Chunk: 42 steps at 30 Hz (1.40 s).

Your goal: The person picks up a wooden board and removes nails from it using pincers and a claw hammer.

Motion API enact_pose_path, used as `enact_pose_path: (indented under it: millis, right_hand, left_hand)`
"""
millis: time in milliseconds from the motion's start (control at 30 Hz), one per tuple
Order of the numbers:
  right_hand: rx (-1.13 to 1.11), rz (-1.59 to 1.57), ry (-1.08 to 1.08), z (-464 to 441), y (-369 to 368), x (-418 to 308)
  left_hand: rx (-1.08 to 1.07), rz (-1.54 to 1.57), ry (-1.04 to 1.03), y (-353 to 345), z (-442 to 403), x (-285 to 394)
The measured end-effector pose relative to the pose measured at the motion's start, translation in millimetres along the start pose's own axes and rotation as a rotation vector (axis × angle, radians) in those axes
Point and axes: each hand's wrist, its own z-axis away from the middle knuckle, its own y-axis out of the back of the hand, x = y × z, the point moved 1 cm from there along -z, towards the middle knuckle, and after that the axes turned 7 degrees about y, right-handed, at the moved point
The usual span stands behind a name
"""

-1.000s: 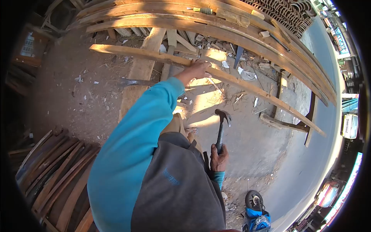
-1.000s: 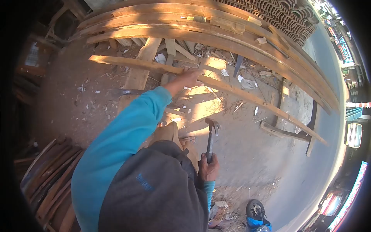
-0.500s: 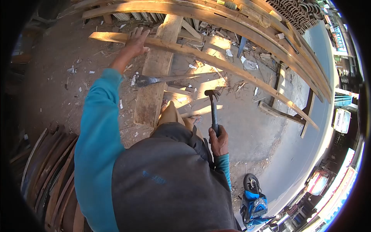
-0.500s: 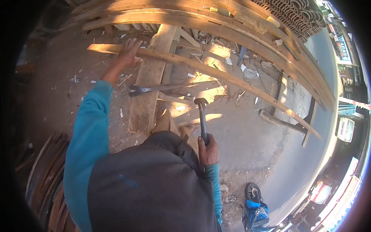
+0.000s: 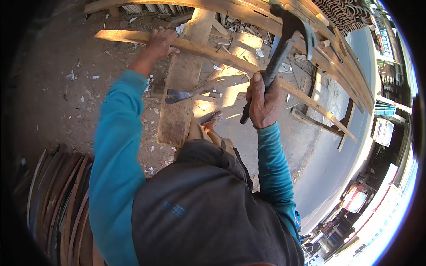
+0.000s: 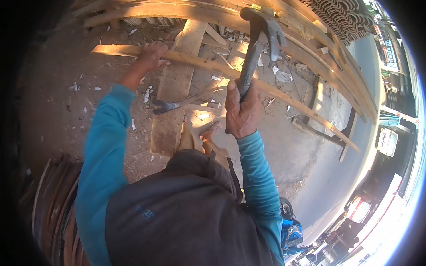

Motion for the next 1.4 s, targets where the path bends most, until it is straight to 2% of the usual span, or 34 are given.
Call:
enact_pose_path:
  millis: [33, 67, 133, 233, 300, 333, 400, 433, 533, 600, 667, 733, 767, 833, 900, 933, 1000, 1033, 1067, 1100, 1167, 1200, 1233, 1267, 1300, 1333, 1400]
  right_hand:
    - [-0.040, 0.133, -0.067, -3, -9, 24]
    - [-0.106, 0.276, 0.015, -4, -15, 59]
    - [-0.426, 0.243, -0.383, -3, -12, 87]
    - [-0.354, 0.207, -0.357, 5, 0, 86]
    - [-0.278, 0.097, -0.333, -13, 9, 16]
    - [-0.203, -0.045, -0.244, -22, 9, -24]
    - [-0.001, -0.280, 0.067, -43, 10, -54]
    - [0.110, -0.277, 0.235, -55, 9, -68]
    - [0.179, -0.439, 0.485, -74, 7, -65]
    - [0.207, -0.319, 0.288, -58, -7, 1]
    - [-0.217, 0.487, 0.095, -24, -8, 54]
    - [-0.424, 0.437, -0.212, 7, -5, 105]
    - [-0.421, 0.443, -0.185, -1, -2, 97]
    - [-0.356, 0.276, -0.336, 2, 13, 59]
    - [-0.213, 0.123, -0.221, -19, 23, 0]
    - [-0.118, -0.099, -0.192, -31, 27, -39]
    - [0.200, -0.257, 0.208, -57, 26, -87]
    - [0.291, -0.329, 0.324, -72, 28, -106]
    - [0.385, -0.401, 0.439, -84, 29, -114]
    - [0.384, -0.403, 0.434, -89, 25, -102]
    - [0.304, -0.439, 0.610, -83, 14, -54]
    - [0.205, -0.377, 0.338, -57, -1, -4]
    - [0.053, 0.101, 0.106, -27, -18, 42]
    - [-0.225, 0.545, 0.087, -4, -24, 91]
    - [-0.429, 0.359, -0.280, 18, -29, 137]
    - [-0.333, 0.378, -0.063, 34, -30, 130]
    - [-0.351, 0.181, -0.254, 26, -20, 92]
  left_hand:
    - [-0.029, 0.025, -0.004, 0, 0, 0]
    - [-0.026, 0.022, -0.003, -2, 0, -1]
    - [0.071, 0.051, -0.045, -8, 2, -4]
    - [0.060, 0.005, -0.017, -3, 0, 0]
    - [0.095, 0.024, -0.014, -5, 5, 1]
    - [0.142, 0.033, -0.040, -4, 6, 2]
    - [0.145, 0.034, -0.051, -3, 5, 3]
    - [0.158, 0.037, -0.051, -3, 6, 2]
    - [0.092, 0.053, -0.041, 2, 4, 2]
    - [0.088, 0.048, -0.037, 2, 4, 2]
    - [0.092, 0.042, -0.034, 2, 3, 1]
    - [0.061, 0.026, -0.022, 1, 1, 1]
    - [0.087, 0.023, -0.012, 2, -10, -7]
    - [0.218, 0.054, -0.080, -16, 3, -6]
    - [0.219, 0.042, -0.071, -18, 7, -1]
    - [0.241, 0.013, -0.058, -14, 5, -1]
    - [0.210, 0.026, -0.053, -11, 6, 0]
    - [0.194, 0.037, -0.046, -9, 5, 0]
    - [0.192, 0.033, -0.040, -7, 3, -1]
    - [0.152, 0.053, -0.035, -7, 3, 0]
    - [0.118, 0.071, -0.030, -5, 5, 0]
    - [0.117, 0.058, -0.025, -5, 5, 0]
    - [0.120, 0.046, -0.021, -5, 2, 0]
    - [0.136, 0.045, -0.021, -7, 2, 3]
    - [0.115, 0.043, -0.029, -11, 3, 4]
    - [0.095, 0.033, -0.037, -9, -2, -3]
    - [0.182, 0.024, -0.033, -5, -16, -23]
